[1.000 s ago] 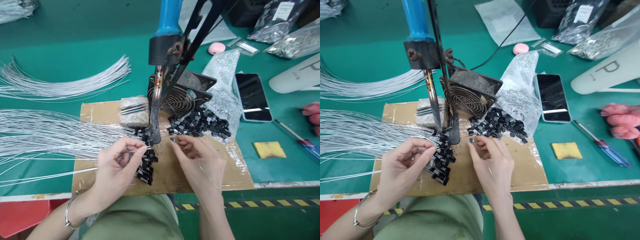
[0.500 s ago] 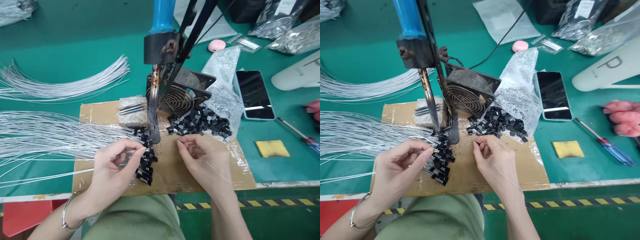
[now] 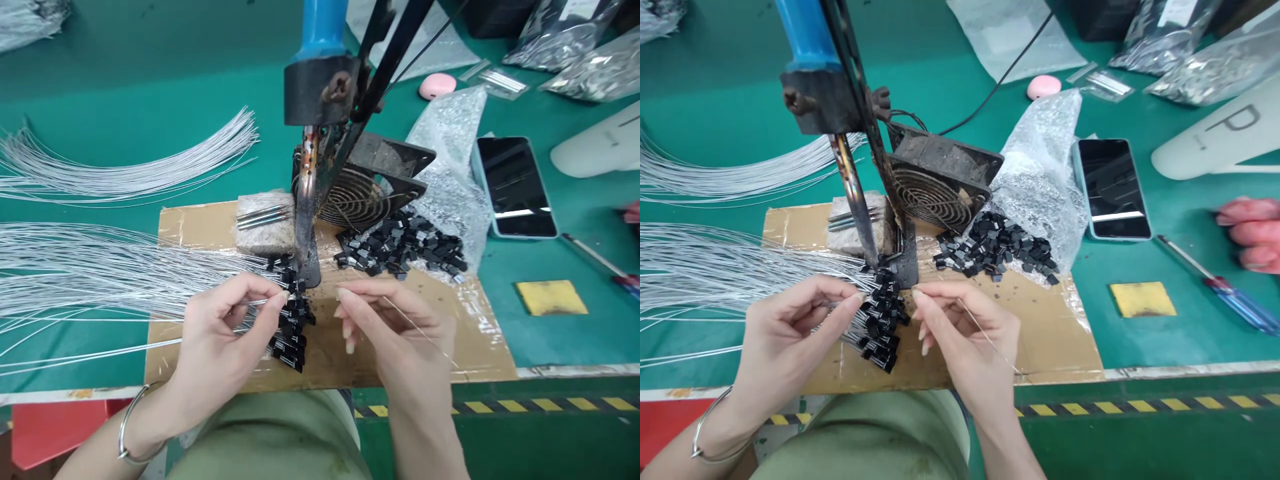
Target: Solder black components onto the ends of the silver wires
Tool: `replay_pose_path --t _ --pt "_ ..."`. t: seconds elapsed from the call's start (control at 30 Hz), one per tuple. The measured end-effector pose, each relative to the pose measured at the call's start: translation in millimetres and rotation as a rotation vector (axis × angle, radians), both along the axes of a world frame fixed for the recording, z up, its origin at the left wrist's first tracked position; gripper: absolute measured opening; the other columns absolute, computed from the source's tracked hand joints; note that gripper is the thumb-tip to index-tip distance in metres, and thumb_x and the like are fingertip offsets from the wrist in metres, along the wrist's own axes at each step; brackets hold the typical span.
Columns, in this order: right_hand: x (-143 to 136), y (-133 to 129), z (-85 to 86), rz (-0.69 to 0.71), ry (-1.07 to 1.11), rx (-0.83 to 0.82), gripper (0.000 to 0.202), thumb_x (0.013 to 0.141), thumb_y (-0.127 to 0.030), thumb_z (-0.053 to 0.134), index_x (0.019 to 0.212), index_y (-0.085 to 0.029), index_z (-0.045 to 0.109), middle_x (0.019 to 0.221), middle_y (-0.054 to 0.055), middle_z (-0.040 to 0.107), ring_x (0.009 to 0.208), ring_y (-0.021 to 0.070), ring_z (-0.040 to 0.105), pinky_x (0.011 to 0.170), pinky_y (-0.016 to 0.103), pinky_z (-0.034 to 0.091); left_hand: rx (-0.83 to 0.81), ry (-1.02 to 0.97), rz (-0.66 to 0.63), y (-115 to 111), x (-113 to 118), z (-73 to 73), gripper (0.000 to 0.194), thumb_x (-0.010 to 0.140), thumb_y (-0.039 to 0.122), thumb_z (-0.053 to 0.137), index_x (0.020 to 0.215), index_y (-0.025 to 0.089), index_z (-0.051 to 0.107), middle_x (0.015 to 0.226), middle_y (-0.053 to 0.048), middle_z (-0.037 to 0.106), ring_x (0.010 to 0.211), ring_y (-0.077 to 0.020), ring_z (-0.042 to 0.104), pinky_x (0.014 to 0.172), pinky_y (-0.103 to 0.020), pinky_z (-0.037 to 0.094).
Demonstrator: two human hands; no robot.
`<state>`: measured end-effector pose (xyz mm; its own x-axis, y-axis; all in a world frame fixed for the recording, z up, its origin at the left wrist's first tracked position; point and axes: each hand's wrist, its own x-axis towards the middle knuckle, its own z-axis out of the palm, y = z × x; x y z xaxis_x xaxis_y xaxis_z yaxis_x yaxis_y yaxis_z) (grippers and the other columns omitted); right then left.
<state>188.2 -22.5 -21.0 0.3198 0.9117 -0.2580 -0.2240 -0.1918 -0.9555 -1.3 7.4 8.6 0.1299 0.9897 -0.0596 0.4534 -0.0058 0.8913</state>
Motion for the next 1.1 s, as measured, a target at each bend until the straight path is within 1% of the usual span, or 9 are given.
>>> replay_pose_path --t 0.07,0.2,0.27,0.4,0.5,0.73,0.9,1.1 --pt "-7.3 1.0 -1.8 0.010 0.084 0.007 0.006 0.087 -0.031 0.086 0.085 -0.026 0.085 0.064 -0.001 0.074 0.045 0.0094 0.062 0.037 0.017 0.054 -0.025 0.008 0.007 0.3 0.4 0.6 0.009 0.094 0.019 0.071 0.086 0.021 0.076 0.074 0.001 0.073 0.057 -0.0104 0.054 0.050 -0.025 0.035" --pt "-19.5 2.6 -4.4 0.034 0.235 -0.017 0.005 0.088 -0.032 0.086 0.089 -0.027 0.086 0.069 0.000 0.078 0.050 0.0084 0.066 0.045 0.015 0.059 -0.085 0.029 0.000 2.5 1.7 3.7 0.010 0.093 0.022 0.070 0.085 0.020 0.076 0.074 -0.002 0.076 0.057 -0.0121 0.059 0.050 -0.026 0.037" --pt "-23.9 2.1 -4.9 0.045 0.277 -0.030 0.004 0.089 -0.032 0.086 0.090 -0.028 0.086 0.070 -0.001 0.078 0.050 0.0070 0.066 0.047 0.013 0.058 -0.112 0.004 -0.020 3.9 2.2 5.5 0.010 0.092 0.021 0.071 0.085 0.020 0.076 0.079 -0.003 0.079 0.062 -0.0135 0.065 0.051 -0.026 0.040" --pt "-29.7 -0.4 -5.7 0.076 0.315 -0.032 0.003 0.090 -0.030 0.085 0.089 -0.027 0.086 0.066 -0.002 0.075 0.047 0.0053 0.062 0.043 0.011 0.055 -0.158 -0.103 -0.052 4.6 2.2 8.3 0.010 0.094 0.019 0.071 0.086 0.021 0.076 0.092 -0.002 0.081 0.078 -0.0150 0.072 0.060 -0.024 0.047" --pt "-31.6 -1.1 -6.5 0.084 0.323 -0.006 0.003 0.090 -0.030 0.085 0.089 -0.027 0.086 0.064 -0.003 0.073 0.044 0.0044 0.060 0.041 0.010 0.053 -0.213 -0.129 -0.067 4.0 1.2 10.3 0.010 0.096 0.020 0.071 0.087 0.021 0.076 0.094 -0.001 0.081 0.082 -0.0153 0.073 0.065 -0.024 0.050" --pt "-30.8 1.5 -7.2 0.099 0.332 -0.021 0.002 0.090 -0.030 0.085 0.089 -0.028 0.086 0.064 -0.004 0.073 0.044 0.0044 0.060 0.041 0.010 0.054 -0.246 -0.168 -0.071 4.5 0.2 11.0 0.012 0.096 0.019 0.072 0.085 0.022 0.075 0.092 0.000 0.080 0.088 -0.0152 0.074 0.071 -0.023 0.052" --pt "-30.3 1.9 -7.2 0.102 0.332 -0.015 0.002 0.090 -0.029 0.085 0.089 -0.027 0.086 0.064 -0.003 0.074 0.044 0.0043 0.060 0.041 0.010 0.054 -0.249 -0.175 -0.052 6.1 1.9 9.7 0.012 0.095 0.019 0.073 0.084 0.021 0.075 0.092 -0.001 0.080 0.087 -0.0147 0.074 0.069 -0.022 0.051" --pt "-29.8 3.1 -7.0 0.103 0.322 -0.014 0.001 0.089 -0.027 0.085 0.088 -0.027 0.086 0.064 -0.003 0.074 0.044 0.0044 0.061 0.041 0.010 0.053 -0.241 -0.196 -0.036 7.9 5.5 10.8 0.013 0.094 0.016 0.073 0.082 0.019 0.074 0.089 -0.002 0.080 0.080 -0.0133 0.071 0.066 -0.022 0.049"
